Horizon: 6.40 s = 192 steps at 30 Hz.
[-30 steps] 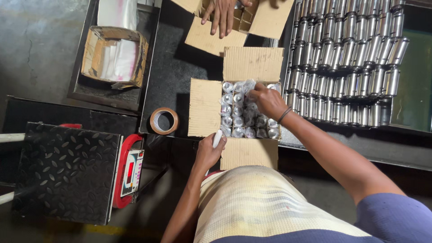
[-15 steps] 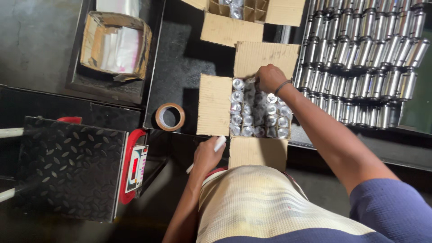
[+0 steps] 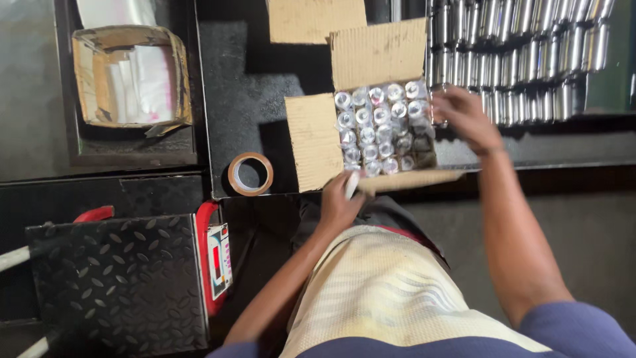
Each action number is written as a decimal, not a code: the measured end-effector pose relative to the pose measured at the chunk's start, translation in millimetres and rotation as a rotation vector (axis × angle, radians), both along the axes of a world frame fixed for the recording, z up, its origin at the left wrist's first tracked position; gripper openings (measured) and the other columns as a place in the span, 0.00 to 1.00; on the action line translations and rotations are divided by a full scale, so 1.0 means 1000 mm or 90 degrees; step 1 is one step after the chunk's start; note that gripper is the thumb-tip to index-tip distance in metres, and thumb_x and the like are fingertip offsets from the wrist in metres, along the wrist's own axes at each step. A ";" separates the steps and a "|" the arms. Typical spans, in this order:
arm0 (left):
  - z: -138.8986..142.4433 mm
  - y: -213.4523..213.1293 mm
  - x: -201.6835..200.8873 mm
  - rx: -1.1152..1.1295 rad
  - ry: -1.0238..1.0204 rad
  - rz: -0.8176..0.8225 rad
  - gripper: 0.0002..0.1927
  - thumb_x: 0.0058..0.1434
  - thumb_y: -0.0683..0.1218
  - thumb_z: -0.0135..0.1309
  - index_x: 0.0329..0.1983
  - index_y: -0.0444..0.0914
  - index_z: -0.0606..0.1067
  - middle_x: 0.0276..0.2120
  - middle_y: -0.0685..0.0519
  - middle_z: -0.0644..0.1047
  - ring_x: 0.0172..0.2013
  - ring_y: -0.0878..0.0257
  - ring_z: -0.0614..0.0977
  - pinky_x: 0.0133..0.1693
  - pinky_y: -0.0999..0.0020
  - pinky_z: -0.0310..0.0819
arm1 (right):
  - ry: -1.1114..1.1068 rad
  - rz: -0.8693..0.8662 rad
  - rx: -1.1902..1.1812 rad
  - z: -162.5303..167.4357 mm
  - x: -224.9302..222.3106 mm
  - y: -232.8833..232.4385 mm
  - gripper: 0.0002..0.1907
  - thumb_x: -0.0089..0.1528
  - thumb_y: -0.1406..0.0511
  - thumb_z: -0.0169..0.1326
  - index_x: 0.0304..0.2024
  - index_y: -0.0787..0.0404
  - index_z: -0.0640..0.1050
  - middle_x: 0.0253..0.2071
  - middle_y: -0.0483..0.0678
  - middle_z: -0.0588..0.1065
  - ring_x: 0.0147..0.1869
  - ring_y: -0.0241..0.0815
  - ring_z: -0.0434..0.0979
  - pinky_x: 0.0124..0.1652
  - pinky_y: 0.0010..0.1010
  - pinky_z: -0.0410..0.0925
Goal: The person wraps cylindrical metal parts in plastic sleeves and places them one by one into a compartmented cardboard box. They then fold the box flaps, tape it shut, and carry the closed box to a stack of finished boxes in the packing area.
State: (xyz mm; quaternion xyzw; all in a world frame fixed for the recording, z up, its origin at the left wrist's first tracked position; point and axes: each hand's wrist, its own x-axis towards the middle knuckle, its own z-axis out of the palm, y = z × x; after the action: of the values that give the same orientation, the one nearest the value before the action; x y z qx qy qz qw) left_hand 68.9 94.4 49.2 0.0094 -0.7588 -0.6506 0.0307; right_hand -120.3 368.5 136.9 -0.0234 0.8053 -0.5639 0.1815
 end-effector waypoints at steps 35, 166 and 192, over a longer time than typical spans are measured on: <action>0.014 0.019 -0.034 -0.730 0.060 0.081 0.32 0.54 0.41 0.64 0.65 0.39 0.73 0.33 0.53 0.74 0.31 0.57 0.78 0.34 0.59 0.70 | 0.281 0.299 0.272 -0.069 0.140 -0.050 0.42 0.61 0.53 0.58 0.65 0.79 0.64 0.69 0.80 0.58 0.76 0.76 0.54 0.69 0.59 0.52; -0.057 -0.081 0.189 -0.237 -0.329 0.021 0.15 0.57 0.54 0.63 0.40 0.39 0.81 0.33 0.41 0.82 0.37 0.42 0.83 0.38 0.51 0.77 | -0.594 0.009 0.074 -0.157 0.214 -0.150 0.14 0.63 0.61 0.56 0.43 0.67 0.75 0.37 0.58 0.77 0.40 0.54 0.80 0.40 0.45 0.74; -0.070 -0.027 0.066 0.077 -0.394 0.029 0.14 0.62 0.47 0.46 0.47 0.36 0.74 0.31 0.38 0.81 0.34 0.43 0.84 0.37 0.53 0.77 | -0.284 -0.095 -0.368 -0.167 -0.002 -0.008 0.19 0.72 0.56 0.44 0.49 0.67 0.74 0.50 0.58 0.78 0.55 0.51 0.78 0.58 0.41 0.71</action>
State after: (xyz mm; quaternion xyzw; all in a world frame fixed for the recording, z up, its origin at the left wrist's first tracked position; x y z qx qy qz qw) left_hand 135.0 67.5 -20.8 0.2257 -0.6914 -0.6602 -0.1874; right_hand -122.6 360.5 -30.5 0.1087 0.5528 -0.7711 0.2966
